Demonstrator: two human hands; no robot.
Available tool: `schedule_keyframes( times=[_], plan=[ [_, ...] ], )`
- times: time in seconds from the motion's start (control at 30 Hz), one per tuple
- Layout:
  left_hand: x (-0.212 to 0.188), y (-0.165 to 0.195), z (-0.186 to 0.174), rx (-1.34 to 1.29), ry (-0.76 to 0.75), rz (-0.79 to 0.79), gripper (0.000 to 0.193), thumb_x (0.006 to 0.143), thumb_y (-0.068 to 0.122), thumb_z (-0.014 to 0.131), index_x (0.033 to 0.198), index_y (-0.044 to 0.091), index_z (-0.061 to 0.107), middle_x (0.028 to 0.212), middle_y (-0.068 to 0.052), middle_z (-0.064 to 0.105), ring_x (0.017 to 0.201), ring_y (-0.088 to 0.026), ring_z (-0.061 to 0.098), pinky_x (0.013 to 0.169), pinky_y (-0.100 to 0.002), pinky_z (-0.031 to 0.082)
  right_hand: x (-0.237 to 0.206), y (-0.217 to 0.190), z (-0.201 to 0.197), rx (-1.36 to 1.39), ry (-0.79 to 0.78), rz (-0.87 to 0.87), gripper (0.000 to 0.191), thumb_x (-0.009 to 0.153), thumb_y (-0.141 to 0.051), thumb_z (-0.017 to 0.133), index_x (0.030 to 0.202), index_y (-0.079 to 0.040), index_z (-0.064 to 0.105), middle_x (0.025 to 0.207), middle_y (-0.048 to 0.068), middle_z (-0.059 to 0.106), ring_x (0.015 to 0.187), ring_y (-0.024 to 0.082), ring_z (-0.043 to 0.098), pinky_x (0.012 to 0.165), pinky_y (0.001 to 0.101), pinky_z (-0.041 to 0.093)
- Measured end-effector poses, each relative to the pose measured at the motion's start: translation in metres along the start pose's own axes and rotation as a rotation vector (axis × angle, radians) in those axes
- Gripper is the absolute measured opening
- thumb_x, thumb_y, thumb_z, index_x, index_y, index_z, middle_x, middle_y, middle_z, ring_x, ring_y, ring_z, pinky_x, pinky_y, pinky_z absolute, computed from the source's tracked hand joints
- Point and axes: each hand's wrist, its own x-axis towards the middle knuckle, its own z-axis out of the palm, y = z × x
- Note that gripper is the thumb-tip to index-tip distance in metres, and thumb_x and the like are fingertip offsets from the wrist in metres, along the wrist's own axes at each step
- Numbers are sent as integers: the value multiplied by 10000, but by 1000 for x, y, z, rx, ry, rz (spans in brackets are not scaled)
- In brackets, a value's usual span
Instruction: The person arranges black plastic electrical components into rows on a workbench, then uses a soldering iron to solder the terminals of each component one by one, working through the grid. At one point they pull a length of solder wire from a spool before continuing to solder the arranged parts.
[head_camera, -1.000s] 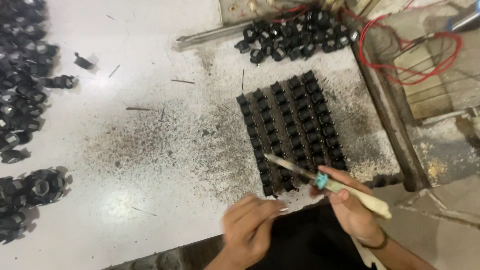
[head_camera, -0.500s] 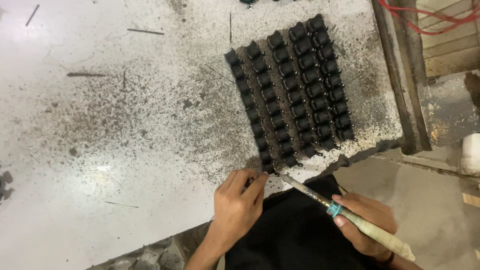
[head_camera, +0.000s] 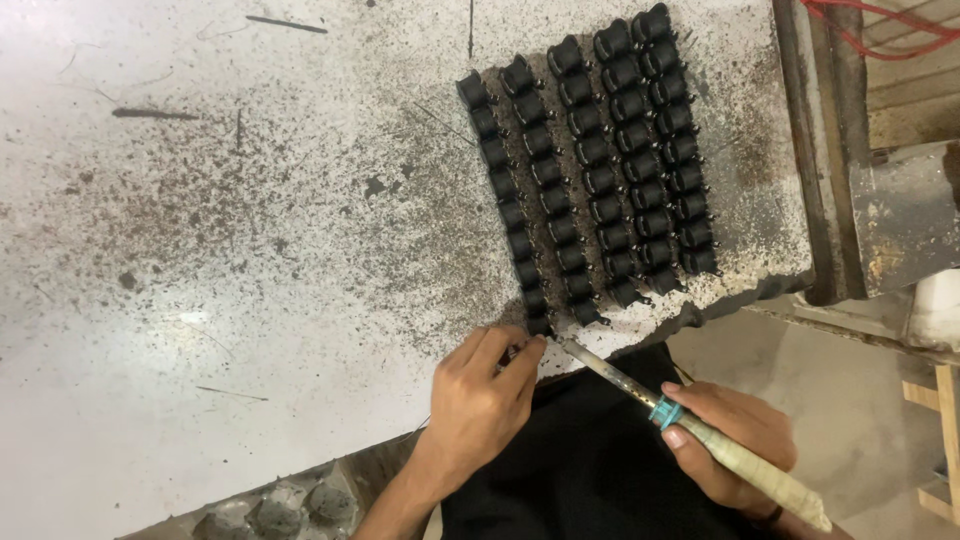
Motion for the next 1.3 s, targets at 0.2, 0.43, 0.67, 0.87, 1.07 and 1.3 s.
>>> schedule_keyframes(
  times=[0.2,0.43,0.67,0.87,1.07,1.3],
  plan=[
    [-5,-4,13,-3,-44,32,293,783,-14,760,1073,18,727,990,-89,633,815,-241,646,628,-362,542,9,-14,3,4,-17,-87,311,798,-125,753,1058,36,702,843,138,754,675,168,759,594,237,608],
    [-5,6,-18,-50,128,-5,256,892,-35,734,1145,-14,765,974,-34,691,651,-89,615,490,-244,490,19,-15,-14,16,-11,19,308,804,-127,714,1075,21,703,861,118,770,691,187,779,623,259,610],
    [16,1,-13,66,41,-48,436,691,-57,709,1120,13,748,1004,-114,640,766,-244,647,585,-346,542,19,9,-1,91,38,-7,327,862,-131,704,1107,80,660,861,140,746,760,220,769,742,307,614],
    [16,-6,1,39,21,-77,327,780,-22,754,1097,57,755,993,-45,638,789,-217,652,620,-354,547,17,11,-1,78,32,23,304,880,-142,683,1088,78,662,871,160,744,764,217,769,710,289,613],
    [17,-8,-2,23,4,-46,312,768,0,760,1078,31,746,1001,-70,646,804,-230,656,617,-359,546,24,3,-2,-7,23,23,332,871,-171,698,1095,74,681,842,140,748,758,206,769,663,270,598],
    [18,-9,0,27,-8,-36,290,766,-25,753,1055,5,752,992,-88,659,782,-224,660,600,-347,552,29,-2,3,-53,12,33,330,847,-163,705,1090,59,690,893,167,743,769,220,758,698,293,596]
  ],
)
